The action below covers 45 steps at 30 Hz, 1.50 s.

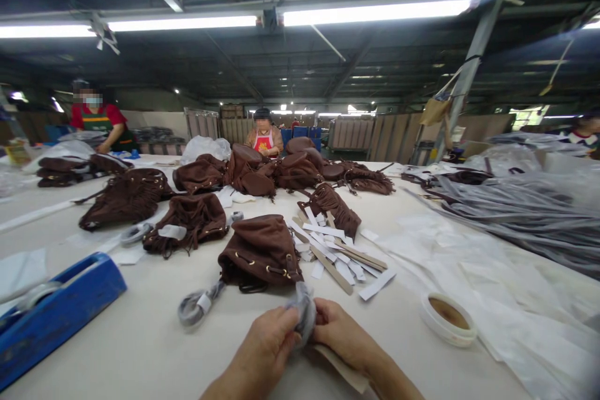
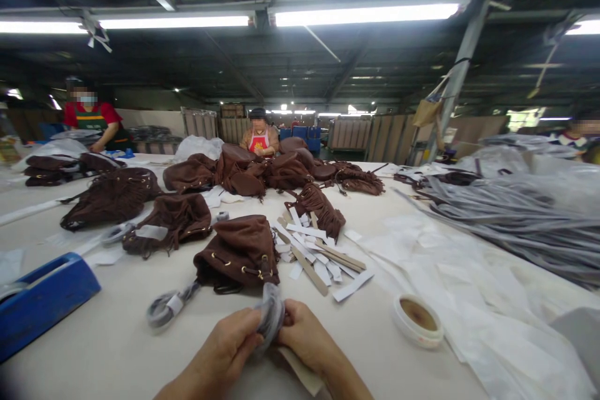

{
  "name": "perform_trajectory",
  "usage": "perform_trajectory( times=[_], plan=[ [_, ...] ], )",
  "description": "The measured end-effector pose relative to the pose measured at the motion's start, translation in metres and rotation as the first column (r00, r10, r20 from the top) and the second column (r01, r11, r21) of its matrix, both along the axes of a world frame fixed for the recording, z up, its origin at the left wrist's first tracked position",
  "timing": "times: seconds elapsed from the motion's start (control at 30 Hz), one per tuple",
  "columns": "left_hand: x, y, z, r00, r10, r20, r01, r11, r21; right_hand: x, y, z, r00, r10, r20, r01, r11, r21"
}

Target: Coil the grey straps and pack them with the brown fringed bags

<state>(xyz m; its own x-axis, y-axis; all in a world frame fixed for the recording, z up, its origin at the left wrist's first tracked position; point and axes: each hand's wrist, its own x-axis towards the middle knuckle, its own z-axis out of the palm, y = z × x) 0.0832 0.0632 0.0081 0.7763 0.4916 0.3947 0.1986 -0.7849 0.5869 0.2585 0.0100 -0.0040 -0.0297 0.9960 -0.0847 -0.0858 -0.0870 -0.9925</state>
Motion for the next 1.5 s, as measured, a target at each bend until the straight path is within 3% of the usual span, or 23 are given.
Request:
perform_trajectory(
  times=[0.07, 0.17, 0.23, 0.33, 0.43, 0.5, 0.57, 0.7, 0.87, 1.0, 1.13, 1.27, 1.4, 1.5],
  plan=[
    [0.0, 0.0, -0.002, 0.996, 0.026, -0.081, -0.02, 0.997, 0.074, 0.01, -0.006, 0.0, 0.982, 0.0, 0.189, 0.0, 1.0, -0.001],
    [0.003, -0.002, -0.008, 0.972, 0.097, -0.214, -0.05, 0.975, 0.214, 0.029, -0.016, 0.005, 0.883, -0.106, 0.456, 0.122, 0.993, -0.005],
    [0.007, -0.005, -0.013, 0.955, 0.129, -0.268, -0.038, 0.947, 0.319, 0.038, -0.024, 0.014, 0.897, -0.167, 0.41, 0.201, 0.979, -0.04],
    [0.013, -0.009, -0.021, 0.946, 0.154, -0.285, -0.008, 0.891, 0.455, 0.04, -0.036, 0.03, 0.951, -0.265, 0.162, 0.277, 0.96, -0.052],
    [0.021, -0.013, -0.029, 0.948, 0.184, -0.261, -0.011, 0.836, 0.548, 0.033, -0.046, 0.033, 0.938, -0.347, 0.011, 0.347, 0.936, -0.062],
    [0.027, -0.016, -0.034, 0.945, 0.209, -0.251, -0.025, 0.813, 0.582, 0.029, -0.048, 0.026, 0.941, -0.335, 0.055, 0.339, 0.929, -0.145],
    [0.031, -0.019, -0.038, 0.94, 0.234, -0.249, -0.04, 0.799, 0.6, 0.024, -0.045, 0.014, 0.932, -0.301, 0.201, 0.341, 0.918, -0.205],
    [0.035, -0.022, -0.045, 0.937, 0.262, -0.233, -0.058, 0.772, 0.633, 0.011, -0.026, 0.001, 0.8, -0.302, 0.519, 0.397, 0.914, -0.08],
    [0.034, -0.022, -0.044, 0.941, 0.263, -0.211, -0.067, 0.759, 0.647, -0.003, -0.005, 0.013, 0.528, -0.255, 0.81, 0.334, 0.939, 0.078],
    [0.03, -0.021, -0.036, 0.931, 0.201, -0.306, 0.011, 0.819, 0.574, 0.0, -0.002, 0.018, 0.413, -0.18, 0.893, 0.219, 0.971, 0.095],
    [0.026, -0.018, -0.029, 0.904, 0.143, -0.404, 0.071, 0.879, 0.471, 0.018, -0.01, 0.008, 0.402, -0.153, 0.903, 0.106, 0.987, 0.12],
    [0.027, -0.017, -0.026, 0.878, 0.131, -0.461, 0.089, 0.901, 0.425, 0.038, -0.019, -0.004, 0.436, -0.21, 0.875, 0.142, 0.976, 0.163],
    [0.03, -0.018, -0.023, 0.889, 0.093, -0.447, 0.091, 0.924, 0.373, 0.041, -0.009, -0.006, 0.514, -0.284, 0.809, 0.204, 0.957, 0.206],
    [0.03, -0.018, -0.022, 0.908, 0.105, -0.405, 0.015, 0.959, 0.283, 0.037, 0.005, 0.0, 0.647, -0.263, 0.716, 0.215, 0.964, 0.16]
  ],
)
